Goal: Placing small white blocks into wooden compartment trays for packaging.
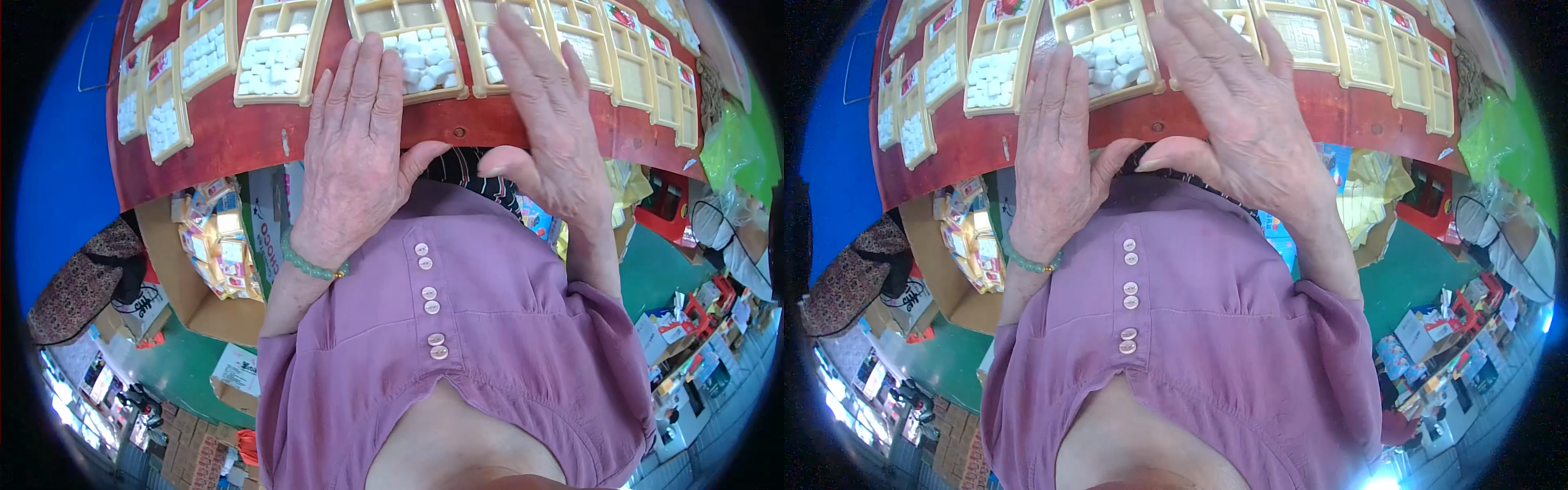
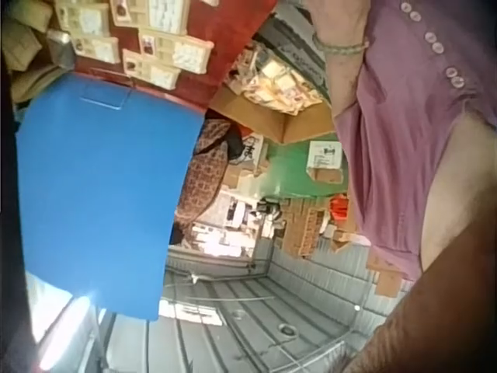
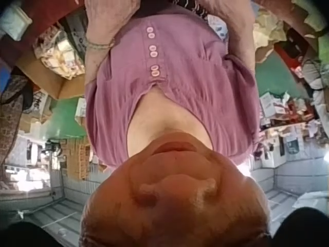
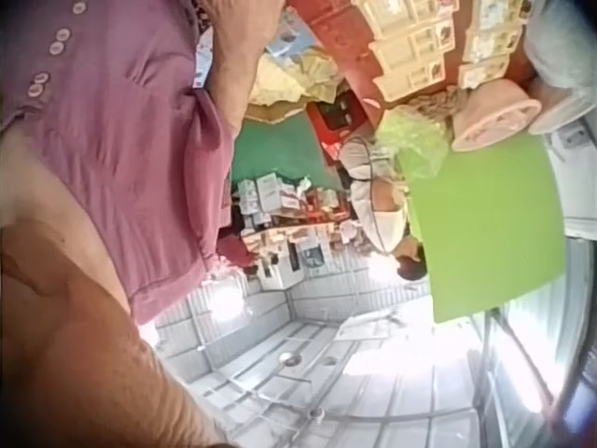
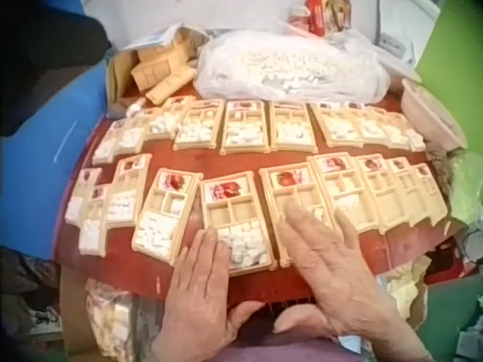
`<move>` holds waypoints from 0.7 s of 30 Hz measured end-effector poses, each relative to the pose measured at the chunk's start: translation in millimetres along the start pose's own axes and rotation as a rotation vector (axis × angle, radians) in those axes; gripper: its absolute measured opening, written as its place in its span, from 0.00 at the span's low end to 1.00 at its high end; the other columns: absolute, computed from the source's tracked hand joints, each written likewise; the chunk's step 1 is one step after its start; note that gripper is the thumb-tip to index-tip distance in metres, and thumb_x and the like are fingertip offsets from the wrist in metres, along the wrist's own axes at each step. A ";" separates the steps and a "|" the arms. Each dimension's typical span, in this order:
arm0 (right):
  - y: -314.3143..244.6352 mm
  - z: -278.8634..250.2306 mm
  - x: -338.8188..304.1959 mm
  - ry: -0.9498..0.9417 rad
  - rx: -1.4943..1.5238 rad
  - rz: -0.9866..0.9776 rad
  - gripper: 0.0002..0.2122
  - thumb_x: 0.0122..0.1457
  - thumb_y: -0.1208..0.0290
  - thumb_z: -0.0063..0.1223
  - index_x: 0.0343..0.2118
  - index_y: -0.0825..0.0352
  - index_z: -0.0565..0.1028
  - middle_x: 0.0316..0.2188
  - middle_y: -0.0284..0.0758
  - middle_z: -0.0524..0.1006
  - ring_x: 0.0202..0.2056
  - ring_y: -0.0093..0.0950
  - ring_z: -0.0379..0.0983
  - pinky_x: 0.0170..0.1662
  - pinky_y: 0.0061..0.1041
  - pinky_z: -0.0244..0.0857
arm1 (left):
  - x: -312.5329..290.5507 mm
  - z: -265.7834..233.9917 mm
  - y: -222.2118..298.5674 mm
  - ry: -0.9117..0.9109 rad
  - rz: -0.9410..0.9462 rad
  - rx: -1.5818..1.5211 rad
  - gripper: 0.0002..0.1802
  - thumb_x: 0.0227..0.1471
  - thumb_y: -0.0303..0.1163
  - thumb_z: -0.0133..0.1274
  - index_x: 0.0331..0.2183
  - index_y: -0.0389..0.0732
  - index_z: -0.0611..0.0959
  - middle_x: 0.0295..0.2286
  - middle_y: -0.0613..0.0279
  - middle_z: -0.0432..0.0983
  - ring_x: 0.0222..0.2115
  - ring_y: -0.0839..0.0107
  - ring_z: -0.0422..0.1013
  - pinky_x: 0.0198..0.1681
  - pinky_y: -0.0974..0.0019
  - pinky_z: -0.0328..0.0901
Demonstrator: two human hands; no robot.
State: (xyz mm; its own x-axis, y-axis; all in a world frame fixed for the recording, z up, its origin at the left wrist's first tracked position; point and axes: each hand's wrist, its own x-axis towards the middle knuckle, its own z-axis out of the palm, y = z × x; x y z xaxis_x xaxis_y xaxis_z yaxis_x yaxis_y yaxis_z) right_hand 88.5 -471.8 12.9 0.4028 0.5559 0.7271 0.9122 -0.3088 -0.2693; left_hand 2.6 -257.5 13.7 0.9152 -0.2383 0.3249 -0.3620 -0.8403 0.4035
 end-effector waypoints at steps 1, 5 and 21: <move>-27.3 -34.0 15.9 -0.231 0.046 0.335 0.46 0.59 0.35 0.52 0.70 0.69 0.58 0.71 0.50 0.55 0.71 0.46 0.53 0.70 0.54 0.38 | 3.9 -1.5 2.7 -0.001 0.014 0.016 0.50 0.54 0.51 0.62 0.67 0.32 0.61 0.67 0.43 0.55 0.67 0.43 0.54 0.68 0.43 0.51; -22.2 -38.0 -19.1 -0.387 -0.103 0.456 0.48 0.55 0.25 0.39 0.70 0.61 0.62 0.70 0.40 0.60 0.71 0.38 0.55 0.73 0.50 0.33 | 23.8 4.9 11.5 -0.005 0.093 0.024 0.53 0.53 0.55 0.61 0.68 0.33 0.59 0.68 0.44 0.53 0.68 0.46 0.52 0.69 0.43 0.50; -37.3 -59.1 -23.0 -0.437 -0.191 0.465 0.48 0.56 0.25 0.35 0.70 0.60 0.61 0.71 0.38 0.59 0.72 0.38 0.52 0.73 0.50 0.34 | 17.2 15.9 0.4 -0.005 0.077 0.026 0.57 0.51 0.60 0.61 0.68 0.32 0.58 0.67 0.42 0.55 0.69 0.51 0.52 0.69 0.44 0.49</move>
State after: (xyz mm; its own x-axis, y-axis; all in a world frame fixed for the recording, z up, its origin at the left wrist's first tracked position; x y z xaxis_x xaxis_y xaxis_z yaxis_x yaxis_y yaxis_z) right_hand 40.7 -518.7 43.5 0.7811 0.5812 0.2283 0.6230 -0.7009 -0.3472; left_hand 21.1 -269.7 5.9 0.8859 -0.3049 0.3497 -0.4265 -0.8319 0.3551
